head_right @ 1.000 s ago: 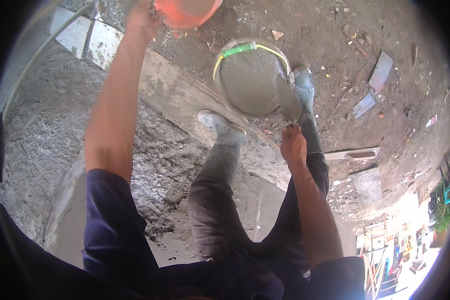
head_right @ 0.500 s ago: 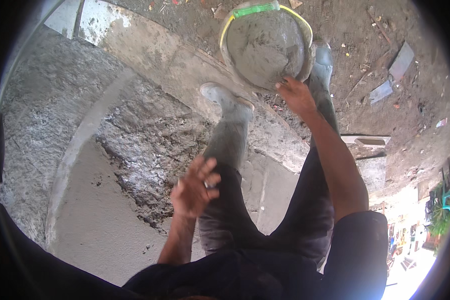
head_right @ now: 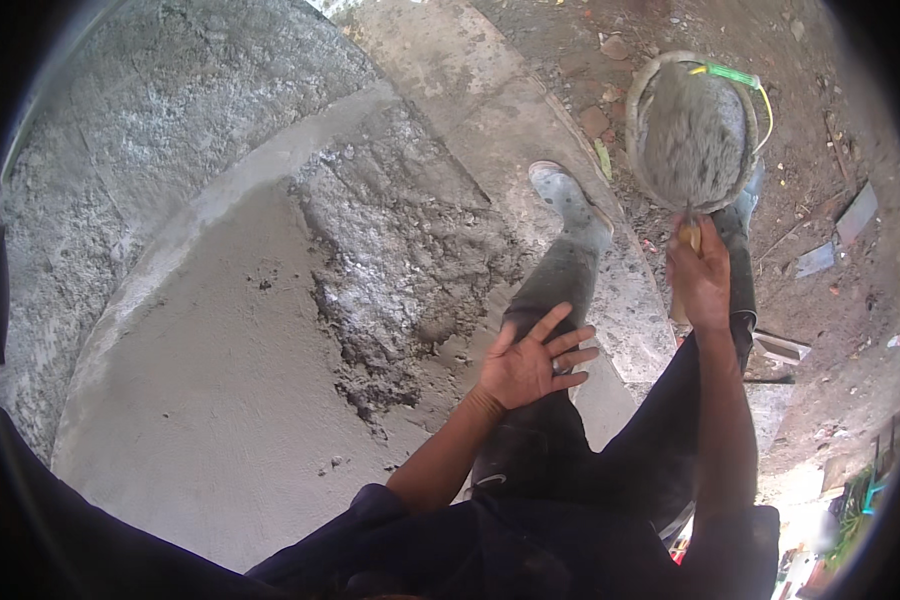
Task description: The person applies and smooths cement plaster onto a vertical wall using a trowel and a wooden float. They repeatedly scoop wet cement from a bucket on the ground and spread it across the wall surface, leveling the material to create a smooth finish.
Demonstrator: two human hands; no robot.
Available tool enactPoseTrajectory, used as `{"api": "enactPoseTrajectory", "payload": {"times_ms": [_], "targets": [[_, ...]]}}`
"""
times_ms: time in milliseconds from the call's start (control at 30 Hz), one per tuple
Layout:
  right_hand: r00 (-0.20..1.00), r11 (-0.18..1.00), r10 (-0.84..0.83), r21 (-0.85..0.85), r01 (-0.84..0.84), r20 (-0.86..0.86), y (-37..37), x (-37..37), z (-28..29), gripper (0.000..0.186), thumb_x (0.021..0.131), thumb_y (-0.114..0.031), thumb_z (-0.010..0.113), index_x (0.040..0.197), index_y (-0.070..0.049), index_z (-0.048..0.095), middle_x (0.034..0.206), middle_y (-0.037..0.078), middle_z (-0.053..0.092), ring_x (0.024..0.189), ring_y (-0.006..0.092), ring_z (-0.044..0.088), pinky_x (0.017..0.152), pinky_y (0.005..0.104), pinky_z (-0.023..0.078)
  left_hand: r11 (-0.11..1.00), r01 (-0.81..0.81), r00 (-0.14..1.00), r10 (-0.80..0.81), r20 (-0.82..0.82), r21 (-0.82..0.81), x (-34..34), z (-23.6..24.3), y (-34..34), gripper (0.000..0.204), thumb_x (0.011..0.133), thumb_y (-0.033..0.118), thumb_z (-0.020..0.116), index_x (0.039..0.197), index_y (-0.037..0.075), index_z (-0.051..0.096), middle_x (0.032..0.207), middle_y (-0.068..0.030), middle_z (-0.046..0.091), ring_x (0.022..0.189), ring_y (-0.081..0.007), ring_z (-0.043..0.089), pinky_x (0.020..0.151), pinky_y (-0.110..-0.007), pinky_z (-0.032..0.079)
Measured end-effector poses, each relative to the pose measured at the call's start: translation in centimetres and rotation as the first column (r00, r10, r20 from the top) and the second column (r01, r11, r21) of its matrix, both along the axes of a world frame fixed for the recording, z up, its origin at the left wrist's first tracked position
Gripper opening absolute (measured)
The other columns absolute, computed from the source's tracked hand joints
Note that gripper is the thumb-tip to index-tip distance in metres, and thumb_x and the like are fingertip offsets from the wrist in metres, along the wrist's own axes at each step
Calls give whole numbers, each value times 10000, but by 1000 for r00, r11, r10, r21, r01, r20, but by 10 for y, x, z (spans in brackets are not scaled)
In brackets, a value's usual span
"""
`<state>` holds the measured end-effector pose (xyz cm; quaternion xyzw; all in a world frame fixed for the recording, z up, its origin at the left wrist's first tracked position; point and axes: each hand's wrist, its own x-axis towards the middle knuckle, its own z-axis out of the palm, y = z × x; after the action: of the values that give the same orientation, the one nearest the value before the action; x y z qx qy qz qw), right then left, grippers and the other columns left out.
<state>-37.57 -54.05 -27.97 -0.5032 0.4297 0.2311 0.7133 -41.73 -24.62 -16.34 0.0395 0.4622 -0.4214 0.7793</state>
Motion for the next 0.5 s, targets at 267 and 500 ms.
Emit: {"api": "enactPoseTrajectory", "payload": {"times_ms": [267, 500], "targets": [[986, 750, 157, -656, -88, 47, 299, 101, -113, 374, 962, -87, 676, 1315, 6, 594, 1035, 125, 666, 865, 239, 660, 743, 399, 543, 941, -333, 902, 300, -310, -56, -17, -9, 40, 890, 992, 782, 335, 1688, 247, 189, 1716, -222, 217, 1573, -396, 235, 1267, -592, 194], [788, 783, 479, 216, -583, 387, 407, 158, 75, 439, 957, -210, 659, 1341, -20, 563, 1033, 155, 687, 919, 286, 700, 749, 412, 547, 999, -42, 981, 46, -187, 25, -14, -6, 35, 1009, 959, 854, 232, 1697, 190, 51, 1729, -228, 154, 1592, -413, 167, 1283, -598, 132]]}}
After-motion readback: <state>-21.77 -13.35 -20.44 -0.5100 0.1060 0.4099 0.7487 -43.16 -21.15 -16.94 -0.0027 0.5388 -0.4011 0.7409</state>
